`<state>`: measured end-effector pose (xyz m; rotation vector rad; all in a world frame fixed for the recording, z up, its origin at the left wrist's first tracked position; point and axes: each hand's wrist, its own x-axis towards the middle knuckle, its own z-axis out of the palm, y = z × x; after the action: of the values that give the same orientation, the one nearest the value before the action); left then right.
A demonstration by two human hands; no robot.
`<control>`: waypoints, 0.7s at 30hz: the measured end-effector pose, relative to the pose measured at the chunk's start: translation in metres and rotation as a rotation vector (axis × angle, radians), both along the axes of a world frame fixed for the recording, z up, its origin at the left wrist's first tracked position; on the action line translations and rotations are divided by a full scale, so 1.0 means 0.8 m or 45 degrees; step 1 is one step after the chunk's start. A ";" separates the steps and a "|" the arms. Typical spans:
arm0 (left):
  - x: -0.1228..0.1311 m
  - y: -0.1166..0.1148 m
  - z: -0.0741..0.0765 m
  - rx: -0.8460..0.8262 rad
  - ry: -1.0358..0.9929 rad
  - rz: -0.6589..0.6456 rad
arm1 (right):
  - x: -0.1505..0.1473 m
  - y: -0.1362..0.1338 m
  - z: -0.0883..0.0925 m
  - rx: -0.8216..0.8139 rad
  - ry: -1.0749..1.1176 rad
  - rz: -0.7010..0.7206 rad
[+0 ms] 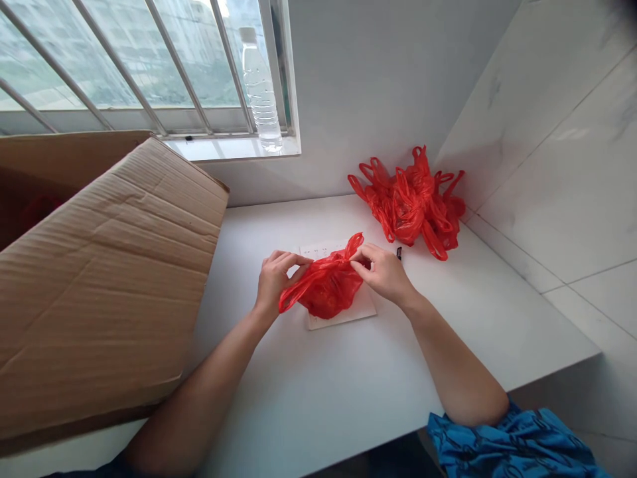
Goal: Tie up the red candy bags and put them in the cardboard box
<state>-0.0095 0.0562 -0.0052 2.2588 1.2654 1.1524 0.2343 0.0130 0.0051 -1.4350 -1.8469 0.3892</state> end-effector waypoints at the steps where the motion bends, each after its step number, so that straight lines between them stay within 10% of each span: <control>1: -0.001 0.000 0.002 -0.059 -0.054 -0.014 | 0.002 0.000 0.001 -0.014 -0.015 0.006; 6: 0.004 -0.011 0.006 -0.446 -0.188 -0.261 | 0.001 -0.005 0.004 -0.056 -0.099 -0.004; 11: 0.014 -0.018 -0.007 -0.198 0.219 -0.311 | -0.010 -0.004 -0.004 -0.066 -0.168 -0.017; 21: -0.016 0.011 0.001 -0.031 -0.055 0.090 | 0.017 0.002 0.000 -0.005 -0.202 -0.280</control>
<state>-0.0221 0.0654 -0.0040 2.1762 1.3452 1.1968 0.2478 0.0144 0.0047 -1.6935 -1.7860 0.1739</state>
